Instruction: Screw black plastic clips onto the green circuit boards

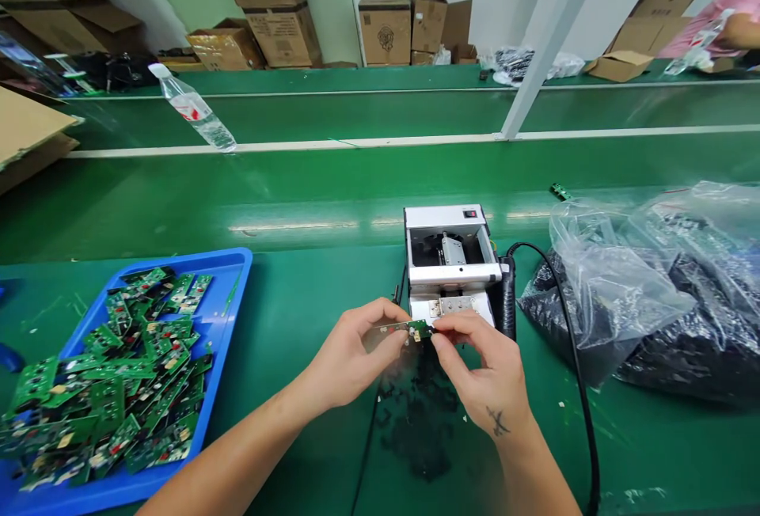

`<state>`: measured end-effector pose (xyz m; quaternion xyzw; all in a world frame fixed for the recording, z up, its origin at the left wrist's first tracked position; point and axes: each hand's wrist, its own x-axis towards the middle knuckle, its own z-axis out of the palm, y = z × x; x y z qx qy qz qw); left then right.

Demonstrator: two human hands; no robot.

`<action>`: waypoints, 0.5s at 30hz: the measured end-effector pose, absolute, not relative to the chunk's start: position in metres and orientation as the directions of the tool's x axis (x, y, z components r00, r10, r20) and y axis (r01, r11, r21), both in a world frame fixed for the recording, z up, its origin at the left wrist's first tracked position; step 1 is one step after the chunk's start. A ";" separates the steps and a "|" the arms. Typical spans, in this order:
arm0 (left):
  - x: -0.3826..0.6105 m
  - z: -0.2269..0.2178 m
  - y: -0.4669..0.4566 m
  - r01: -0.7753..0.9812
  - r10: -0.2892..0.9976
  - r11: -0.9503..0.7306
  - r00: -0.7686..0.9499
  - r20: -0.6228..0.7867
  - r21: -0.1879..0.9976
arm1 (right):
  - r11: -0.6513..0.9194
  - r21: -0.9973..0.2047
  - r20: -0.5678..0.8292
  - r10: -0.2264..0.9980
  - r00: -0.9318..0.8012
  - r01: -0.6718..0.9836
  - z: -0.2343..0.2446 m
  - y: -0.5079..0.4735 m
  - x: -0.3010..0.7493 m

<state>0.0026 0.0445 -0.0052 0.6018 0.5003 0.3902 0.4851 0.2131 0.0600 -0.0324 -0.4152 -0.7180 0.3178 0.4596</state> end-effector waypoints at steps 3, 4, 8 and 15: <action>0.004 -0.003 0.044 0.252 0.983 -0.036 0.182 -0.011 0.967 | 0.508 -0.800 0.432 0.857 -0.281 0.320 -0.030 0.061 0.208; 0.004 -0.002 0.043 0.262 0.984 -0.038 0.176 -0.009 0.964 | 0.515 -0.792 0.439 0.854 -0.280 0.328 -0.029 0.061 0.208; 0.003 0.000 0.044 0.296 0.988 -0.030 0.156 -0.018 0.955 | 0.461 -0.792 0.408 0.888 -0.214 0.402 -0.029 0.061 0.213; 0.003 -0.001 0.045 0.331 0.984 -0.059 0.177 0.000 0.942 | 0.497 -0.730 0.416 0.868 -0.273 0.470 -0.027 0.062 0.216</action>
